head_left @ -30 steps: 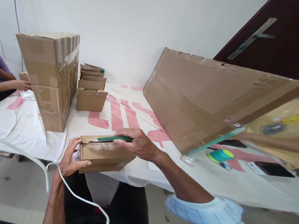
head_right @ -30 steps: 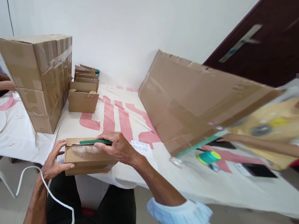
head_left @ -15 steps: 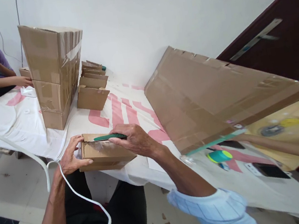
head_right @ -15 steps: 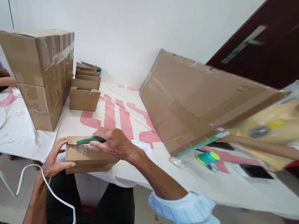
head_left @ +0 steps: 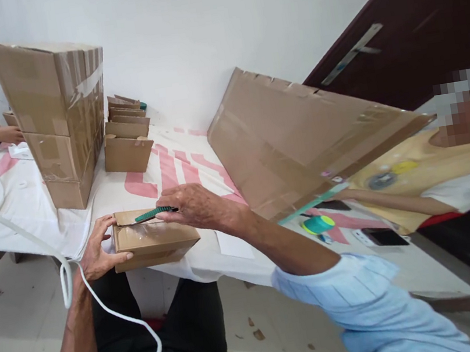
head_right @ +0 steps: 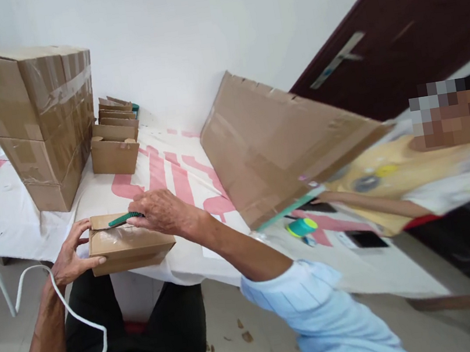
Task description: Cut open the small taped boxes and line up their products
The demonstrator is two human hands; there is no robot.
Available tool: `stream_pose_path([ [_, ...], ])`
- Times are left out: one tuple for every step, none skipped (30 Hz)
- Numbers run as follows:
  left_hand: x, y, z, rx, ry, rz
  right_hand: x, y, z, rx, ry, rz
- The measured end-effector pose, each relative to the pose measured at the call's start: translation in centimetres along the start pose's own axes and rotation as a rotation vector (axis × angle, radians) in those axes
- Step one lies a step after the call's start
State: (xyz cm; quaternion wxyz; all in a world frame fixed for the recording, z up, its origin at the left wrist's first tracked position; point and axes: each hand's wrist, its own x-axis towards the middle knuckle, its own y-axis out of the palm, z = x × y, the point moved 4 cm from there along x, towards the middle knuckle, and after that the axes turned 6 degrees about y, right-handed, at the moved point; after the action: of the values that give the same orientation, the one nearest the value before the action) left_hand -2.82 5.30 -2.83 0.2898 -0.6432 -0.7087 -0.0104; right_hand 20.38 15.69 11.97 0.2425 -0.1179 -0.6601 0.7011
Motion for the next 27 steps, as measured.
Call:
stream_pose_path([
  [0.1, 0.0, 0.0, -0.001, 0.003, 0.000, -0.3, -0.2, -0.4, 0.004, 0.003, 0.005],
  [0.2, 0.0, 0.0, -0.002, 0.005, 0.002, -0.6, -0.4, -0.8, 0.002, 0.009, 0.007],
  [0.2, 0.1, -0.1, -0.003, 0.005, 0.006, -1.0, -0.6, -1.2, -0.007, 0.017, 0.007],
  [0.3, 0.1, -0.1, -0.004, 0.005, 0.012, -1.4, -0.6, -1.5, -0.021, 0.025, 0.008],
  [0.3, 0.2, -0.2, -0.006, 0.002, 0.016, -1.8, -0.6, -2.0, -0.038, 0.033, 0.010],
  [0.3, 0.2, -0.2, -0.009, -0.001, 0.017, -2.2, -0.5, -2.4, -0.056, 0.044, 0.013],
  [0.3, 0.1, -0.2, -0.009, -0.004, 0.013, -2.6, -0.4, -2.9, -0.073, 0.059, 0.018],
  [0.3, 0.0, -0.2, -0.008, -0.006, 0.005, -3.1, -0.3, -3.5, -0.087, 0.078, 0.027],
  [0.2, -0.1, -0.2, -0.005, -0.007, -0.002, -3.6, -0.3, -4.1, -0.093, 0.097, 0.037],
  [0.2, -0.2, -0.2, -0.002, -0.005, -0.005, -4.2, -0.3, -4.7, -0.089, 0.116, 0.043],
  [0.1, -0.4, -0.3, -0.001, -0.003, -0.005, -4.8, -0.5, -5.4, -0.078, 0.134, 0.044],
  [0.1, -0.5, -0.3, -0.003, 0.000, -0.001, -5.4, -0.7, -6.0, -0.061, 0.150, 0.039],
  [0.1, -0.5, -0.4, -0.006, 0.001, 0.006, -6.1, -1.1, -6.6, -0.037, 0.163, 0.028],
  [0.1, -0.6, -0.5, -0.010, 0.002, 0.013, -6.8, -1.4, -7.2, -0.011, 0.180, 0.009],
  [0.1, -0.7, -0.5, -0.012, 0.001, 0.019, -7.5, -1.8, -7.8, 0.019, 0.202, -0.017],
  [0.2, -0.7, -0.6, -0.011, -0.002, 0.026, -8.2, -2.0, -8.4, 0.055, 0.229, -0.051],
  [0.3, -0.8, -0.7, -0.010, -0.005, 0.032, -8.9, -2.0, -9.1, 0.101, 0.265, -0.096],
  [0.3, -0.8, -0.7, -0.009, -0.007, 0.039, -9.6, -1.7, -9.9, 0.154, 0.312, -0.152],
  [0.4, -0.8, -0.7, -0.008, -0.008, 0.044, -10.3, -1.1, -10.7, 0.210, 0.365, -0.214],
  [0.5, -0.8, -0.7, -0.006, -0.008, 0.046, -10.9, -0.1, -11.5, 0.263, 0.420, -0.278],
  [0.6, -0.9, -0.7, -0.004, -0.008, 0.047, -11.5, 1.4, -12.2, 0.312, 0.472, -0.336],
  [0.7, -0.9, -0.6, -0.002, -0.007, 0.050, -12.0, 3.2, -12.8, 0.348, 0.515, -0.383],
  [0.7, -0.9, -0.5, -0.002, -0.007, 0.054, -12.3, 5.2, -13.2, 0.374, 0.556, -0.426],
  [0.8, -0.9, -0.4, -0.003, -0.009, 0.063, -12.6, 7.5, -13.5, 0.387, 0.595, -0.460],
  [0.8, -0.8, -0.3, -0.004, -0.011, 0.073, -12.7, 9.8, -13.7, 0.382, 0.641, -0.487],
  [0.8, -0.8, -0.3, -0.005, -0.015, 0.083, -12.8, 12.1, -13.8, 0.367, 0.691, -0.506],
  [0.8, -0.8, -0.3, -0.004, -0.019, 0.090, -12.8, 14.1, -13.7, 0.353, 0.734, -0.521],
])
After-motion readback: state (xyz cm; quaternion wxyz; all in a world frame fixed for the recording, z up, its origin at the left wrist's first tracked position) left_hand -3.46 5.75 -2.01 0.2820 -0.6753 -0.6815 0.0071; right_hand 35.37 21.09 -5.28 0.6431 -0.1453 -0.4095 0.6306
